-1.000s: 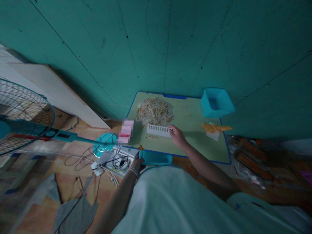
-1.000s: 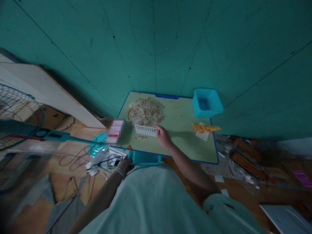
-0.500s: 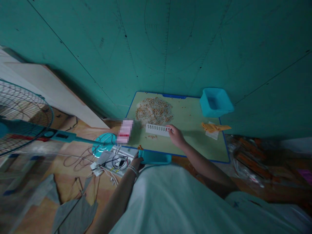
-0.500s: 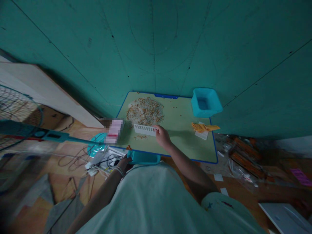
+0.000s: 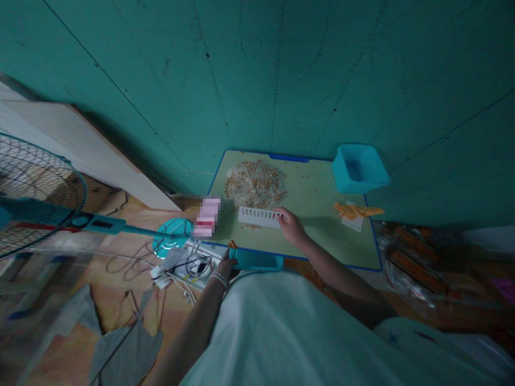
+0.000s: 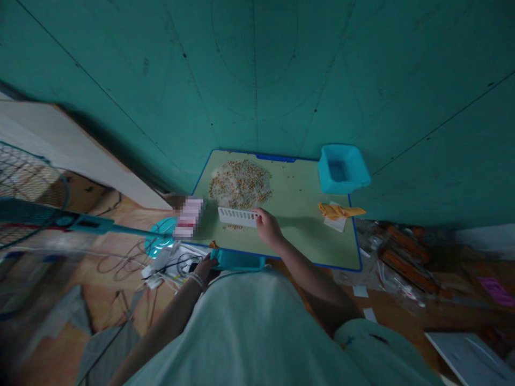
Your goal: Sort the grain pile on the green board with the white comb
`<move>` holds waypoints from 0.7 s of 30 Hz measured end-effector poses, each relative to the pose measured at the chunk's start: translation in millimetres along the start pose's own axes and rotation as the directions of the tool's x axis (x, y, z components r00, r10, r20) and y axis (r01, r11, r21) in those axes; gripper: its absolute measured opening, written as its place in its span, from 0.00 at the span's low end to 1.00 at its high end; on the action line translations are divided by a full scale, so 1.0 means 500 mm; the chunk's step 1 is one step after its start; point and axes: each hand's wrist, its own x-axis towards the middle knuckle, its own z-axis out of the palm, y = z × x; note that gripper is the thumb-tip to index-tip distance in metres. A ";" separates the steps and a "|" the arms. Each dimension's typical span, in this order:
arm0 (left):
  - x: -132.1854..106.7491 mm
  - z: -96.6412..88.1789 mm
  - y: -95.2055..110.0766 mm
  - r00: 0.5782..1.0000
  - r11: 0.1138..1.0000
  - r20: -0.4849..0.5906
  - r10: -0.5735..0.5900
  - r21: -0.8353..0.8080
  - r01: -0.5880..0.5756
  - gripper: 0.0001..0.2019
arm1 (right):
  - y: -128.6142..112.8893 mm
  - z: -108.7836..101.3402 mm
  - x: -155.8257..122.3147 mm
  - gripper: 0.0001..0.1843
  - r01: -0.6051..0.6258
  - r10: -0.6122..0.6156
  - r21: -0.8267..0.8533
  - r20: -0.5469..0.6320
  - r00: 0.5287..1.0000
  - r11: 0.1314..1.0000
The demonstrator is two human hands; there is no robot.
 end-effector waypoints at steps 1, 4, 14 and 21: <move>-0.001 0.001 0.001 1.000 1.000 -0.009 0.003 0.012 -0.003 0.30 | 0.001 0.000 0.000 0.17 -0.002 0.002 0.002 -0.008 1.000 1.000; -0.002 0.002 0.003 1.000 1.000 -0.025 -0.001 0.019 0.001 0.29 | 0.003 0.000 -0.001 0.17 -0.008 0.008 0.006 -0.012 1.000 1.000; 0.022 0.002 -0.002 1.000 1.000 -0.016 -0.014 -0.023 0.014 0.26 | 0.001 -0.002 -0.014 0.16 -0.002 0.001 0.028 0.021 1.000 1.000; 0.016 0.007 0.007 1.000 0.997 0.029 0.001 -0.083 0.002 0.24 | 0.002 0.000 -0.021 0.16 -0.022 0.022 0.038 0.010 1.000 0.999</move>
